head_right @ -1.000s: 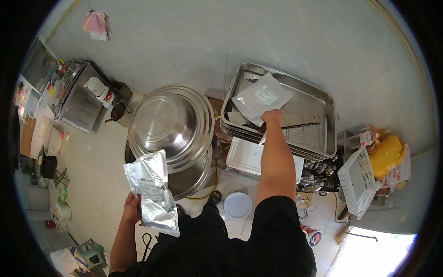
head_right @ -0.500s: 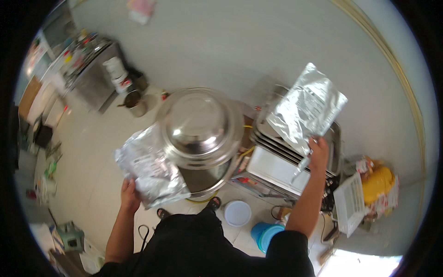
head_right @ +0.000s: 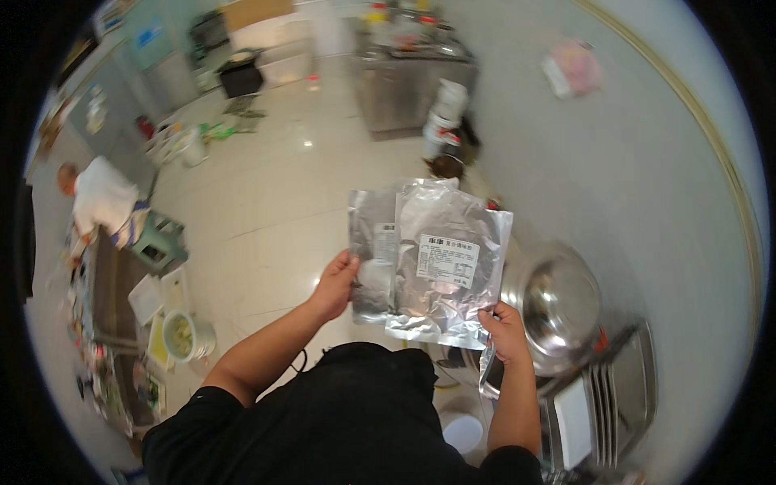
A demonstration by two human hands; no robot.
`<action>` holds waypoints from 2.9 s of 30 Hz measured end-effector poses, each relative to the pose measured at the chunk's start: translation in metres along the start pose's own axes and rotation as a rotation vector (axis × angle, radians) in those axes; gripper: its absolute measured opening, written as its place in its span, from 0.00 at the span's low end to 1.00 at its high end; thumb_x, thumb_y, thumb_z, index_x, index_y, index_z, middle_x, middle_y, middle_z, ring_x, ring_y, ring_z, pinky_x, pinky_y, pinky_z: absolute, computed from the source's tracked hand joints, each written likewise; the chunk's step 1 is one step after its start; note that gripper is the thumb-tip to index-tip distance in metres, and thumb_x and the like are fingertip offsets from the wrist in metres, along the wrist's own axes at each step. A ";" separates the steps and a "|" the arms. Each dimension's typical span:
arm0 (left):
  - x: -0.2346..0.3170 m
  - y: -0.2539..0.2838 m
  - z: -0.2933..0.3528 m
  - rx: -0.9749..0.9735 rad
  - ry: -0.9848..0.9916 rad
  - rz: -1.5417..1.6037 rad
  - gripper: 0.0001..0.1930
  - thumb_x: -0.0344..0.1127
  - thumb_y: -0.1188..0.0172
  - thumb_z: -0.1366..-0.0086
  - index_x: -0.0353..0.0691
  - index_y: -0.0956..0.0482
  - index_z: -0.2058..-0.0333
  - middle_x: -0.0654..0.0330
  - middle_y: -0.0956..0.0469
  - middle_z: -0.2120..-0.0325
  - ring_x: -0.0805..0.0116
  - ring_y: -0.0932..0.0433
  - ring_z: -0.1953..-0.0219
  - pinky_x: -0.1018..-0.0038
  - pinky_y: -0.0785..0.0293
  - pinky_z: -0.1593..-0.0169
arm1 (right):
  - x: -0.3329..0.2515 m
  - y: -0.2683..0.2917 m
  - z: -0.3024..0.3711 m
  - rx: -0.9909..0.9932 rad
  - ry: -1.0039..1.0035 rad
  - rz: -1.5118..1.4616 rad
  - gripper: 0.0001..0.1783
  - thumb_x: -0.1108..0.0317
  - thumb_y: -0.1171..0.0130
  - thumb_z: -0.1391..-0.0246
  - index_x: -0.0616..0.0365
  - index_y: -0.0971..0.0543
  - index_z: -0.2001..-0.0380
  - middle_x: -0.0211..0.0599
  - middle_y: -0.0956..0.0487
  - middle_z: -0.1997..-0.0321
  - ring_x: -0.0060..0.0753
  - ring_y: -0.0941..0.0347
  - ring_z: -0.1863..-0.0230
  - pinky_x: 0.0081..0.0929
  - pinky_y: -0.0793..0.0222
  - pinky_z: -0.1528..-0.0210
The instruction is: The person removes silver foil pouches from a cardboard box, places some into a large metal container, and weighs a pouch on a digital scale.
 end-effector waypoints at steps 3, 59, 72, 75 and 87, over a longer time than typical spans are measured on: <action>0.033 0.041 0.004 0.078 -0.104 0.007 0.12 0.36 0.56 0.27 0.40 0.30 0.51 0.67 0.25 0.60 0.80 0.29 0.59 0.78 0.32 0.55 | -0.008 -0.092 -0.068 -0.131 0.032 0.047 0.09 0.71 0.40 0.46 0.61 0.22 0.62 0.26 0.22 0.70 0.15 0.31 0.71 0.19 0.34 0.66; 0.767 1.049 -0.338 0.825 0.136 0.010 0.21 0.34 0.39 0.41 0.46 0.36 0.51 0.62 0.28 0.62 0.72 0.26 0.66 0.71 0.30 0.71 | -0.227 -1.402 -0.873 -1.277 -0.064 0.483 0.08 0.71 0.37 0.60 0.58 0.27 0.78 0.28 0.27 0.80 0.20 0.35 0.81 0.19 0.39 0.80; 0.861 1.317 -0.458 1.397 -0.054 -0.401 0.16 0.28 0.38 0.47 0.33 0.27 0.59 0.52 0.21 0.68 0.62 0.22 0.65 0.69 0.27 0.59 | -0.167 -1.633 -1.054 -1.078 -0.637 0.368 0.24 0.68 0.36 0.55 0.66 0.26 0.54 0.37 0.21 0.64 0.33 0.23 0.65 0.30 0.27 0.61; 0.854 1.378 -0.489 1.353 0.007 -0.211 0.16 0.24 0.40 0.47 0.32 0.28 0.58 0.58 0.23 0.71 0.70 0.24 0.71 0.73 0.28 0.66 | -0.160 -1.668 -1.086 -1.139 -0.627 0.460 0.23 0.69 0.39 0.53 0.67 0.27 0.52 0.38 0.20 0.62 0.33 0.22 0.64 0.30 0.26 0.59; 0.812 1.582 -0.595 1.161 0.344 0.401 0.34 0.23 0.37 0.50 0.35 0.40 0.43 0.55 0.24 0.68 0.66 0.23 0.72 0.70 0.25 0.68 | -0.072 -1.809 -1.219 -0.694 -0.572 0.661 0.03 0.72 0.49 0.52 0.61 0.30 0.73 0.30 0.34 0.83 0.23 0.41 0.86 0.24 0.46 0.87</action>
Point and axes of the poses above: each hand's wrist, its own z-axis away from the middle knuckle, its own y-axis out of the back of the hand, x = y × z, the point moved 6 cm from there along -z, towards the middle knuckle
